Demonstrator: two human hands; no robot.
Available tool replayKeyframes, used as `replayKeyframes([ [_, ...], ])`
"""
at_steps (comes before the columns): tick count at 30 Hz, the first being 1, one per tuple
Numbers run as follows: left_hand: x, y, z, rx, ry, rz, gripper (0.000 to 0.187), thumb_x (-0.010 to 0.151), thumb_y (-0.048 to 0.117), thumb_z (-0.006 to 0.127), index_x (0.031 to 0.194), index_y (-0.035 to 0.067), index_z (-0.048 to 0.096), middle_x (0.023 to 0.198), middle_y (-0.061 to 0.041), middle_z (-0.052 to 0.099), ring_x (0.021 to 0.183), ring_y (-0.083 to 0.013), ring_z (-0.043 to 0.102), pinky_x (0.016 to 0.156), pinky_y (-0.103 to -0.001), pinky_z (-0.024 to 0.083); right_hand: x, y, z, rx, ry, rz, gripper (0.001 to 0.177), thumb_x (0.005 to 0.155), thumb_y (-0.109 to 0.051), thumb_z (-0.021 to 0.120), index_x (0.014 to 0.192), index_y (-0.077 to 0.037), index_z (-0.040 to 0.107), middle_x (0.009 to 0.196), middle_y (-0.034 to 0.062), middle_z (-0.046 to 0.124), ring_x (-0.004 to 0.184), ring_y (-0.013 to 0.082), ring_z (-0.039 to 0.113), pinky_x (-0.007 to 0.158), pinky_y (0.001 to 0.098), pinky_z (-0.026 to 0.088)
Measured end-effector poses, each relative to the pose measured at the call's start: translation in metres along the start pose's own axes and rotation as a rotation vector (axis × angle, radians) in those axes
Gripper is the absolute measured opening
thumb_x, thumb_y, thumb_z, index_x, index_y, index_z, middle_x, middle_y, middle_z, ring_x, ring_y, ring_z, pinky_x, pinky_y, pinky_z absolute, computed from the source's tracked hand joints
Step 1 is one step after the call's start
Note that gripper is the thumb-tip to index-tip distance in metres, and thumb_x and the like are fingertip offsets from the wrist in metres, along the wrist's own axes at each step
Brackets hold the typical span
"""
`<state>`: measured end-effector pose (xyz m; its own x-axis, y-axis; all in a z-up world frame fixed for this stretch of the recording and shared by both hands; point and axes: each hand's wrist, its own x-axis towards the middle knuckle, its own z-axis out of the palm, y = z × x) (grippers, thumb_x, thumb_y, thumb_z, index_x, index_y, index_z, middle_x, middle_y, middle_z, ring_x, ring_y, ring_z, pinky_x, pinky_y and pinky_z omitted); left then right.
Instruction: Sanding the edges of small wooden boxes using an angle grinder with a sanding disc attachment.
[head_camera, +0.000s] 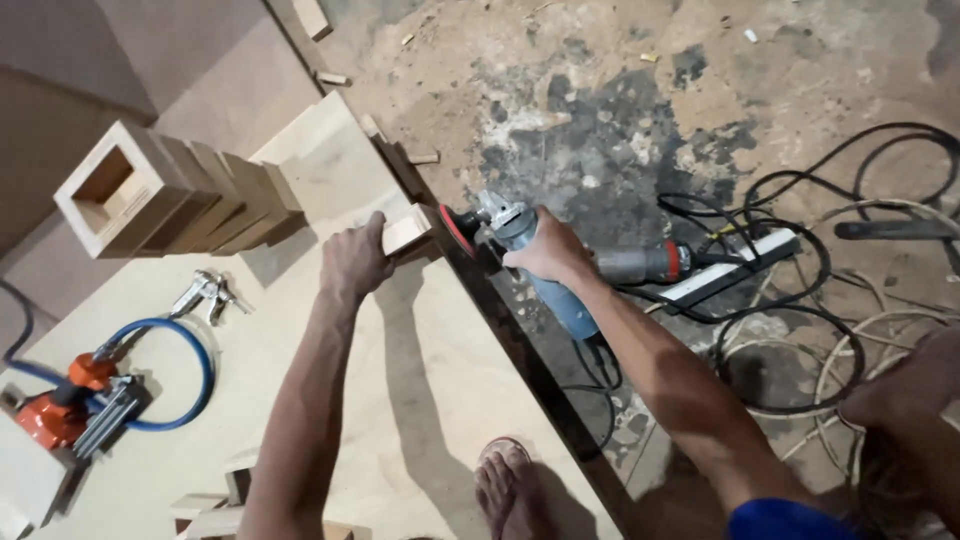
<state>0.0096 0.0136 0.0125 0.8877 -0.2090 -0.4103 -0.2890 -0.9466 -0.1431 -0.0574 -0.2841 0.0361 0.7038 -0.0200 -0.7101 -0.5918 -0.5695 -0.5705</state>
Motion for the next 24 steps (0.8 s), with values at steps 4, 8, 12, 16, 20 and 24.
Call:
replayKeyframes([
  [4, -0.004, -0.002, 0.001, -0.010, 0.009, 0.002, 0.050, 0.071, 0.042, 0.071, 0.106, 0.019, 0.044, 0.082, -0.013, 0.068, 0.080, -0.0407, 0.069, 0.071, -0.051, 0.057, -0.002, -0.009, 0.010, 0.018, -0.010, -0.052, 0.085, 0.070, -0.042, 0.074, 0.138, -0.007, 0.039, 0.129, 0.0276, 0.053, 0.121, 0.0465, 0.051, 0.098, 0.0613, 0.046],
  [8, -0.007, 0.001, -0.009, -0.047, -0.017, 0.015, 0.047, 0.072, 0.038, 0.071, 0.106, 0.017, 0.045, 0.083, -0.014, 0.068, 0.082, -0.0427, 0.069, 0.073, -0.051, 0.056, 0.013, -0.004, 0.024, 0.007, 0.022, -0.031, 0.091, 0.066, -0.049, 0.077, 0.138, -0.011, 0.037, 0.129, 0.0251, 0.054, 0.119, 0.0448, 0.054, 0.096, 0.0596, 0.047],
  [12, -0.006, 0.002, -0.008, -0.044, -0.013, 0.006, 0.046, 0.071, 0.035, 0.072, 0.105, 0.016, 0.046, 0.083, -0.014, 0.069, 0.081, -0.0432, 0.069, 0.073, -0.051, 0.056, 0.023, -0.005, 0.027, 0.034, 0.030, -0.052, 0.092, 0.066, -0.047, 0.076, 0.139, -0.008, 0.035, 0.128, 0.0276, 0.054, 0.119, 0.0467, 0.053, 0.096, 0.0606, 0.047],
  [16, -0.007, 0.001, -0.003, -0.046, -0.018, 0.009, 0.046, 0.072, 0.035, 0.072, 0.105, 0.015, 0.047, 0.083, -0.014, 0.069, 0.082, -0.0434, 0.069, 0.074, -0.052, 0.056, 0.029, -0.001, 0.033, 0.064, 0.020, -0.044, 0.090, 0.067, -0.044, 0.075, 0.139, -0.008, 0.036, 0.127, 0.0290, 0.054, 0.118, 0.0483, 0.053, 0.095, 0.0626, 0.046],
  [20, -0.005, -0.001, -0.002, -0.008, 0.020, 0.013, 0.048, 0.070, 0.037, 0.072, 0.105, 0.017, 0.046, 0.082, -0.011, 0.069, 0.080, -0.0415, 0.069, 0.073, -0.051, 0.056, 0.042, 0.007, 0.037, 0.051, 0.020, -0.024, 0.092, 0.065, -0.044, 0.076, 0.141, -0.010, 0.035, 0.127, 0.0271, 0.055, 0.118, 0.0465, 0.054, 0.094, 0.0617, 0.047],
  [24, -0.004, 0.001, -0.001, -0.024, 0.031, 0.010, 0.048, 0.070, 0.037, 0.073, 0.104, 0.016, 0.047, 0.081, -0.012, 0.069, 0.079, -0.0416, 0.069, 0.072, -0.051, 0.057, 0.046, 0.009, 0.036, 0.038, 0.019, -0.019, 0.092, 0.065, -0.045, 0.077, 0.140, -0.012, 0.036, 0.126, 0.0255, 0.057, 0.117, 0.0453, 0.055, 0.092, 0.0613, 0.048],
])
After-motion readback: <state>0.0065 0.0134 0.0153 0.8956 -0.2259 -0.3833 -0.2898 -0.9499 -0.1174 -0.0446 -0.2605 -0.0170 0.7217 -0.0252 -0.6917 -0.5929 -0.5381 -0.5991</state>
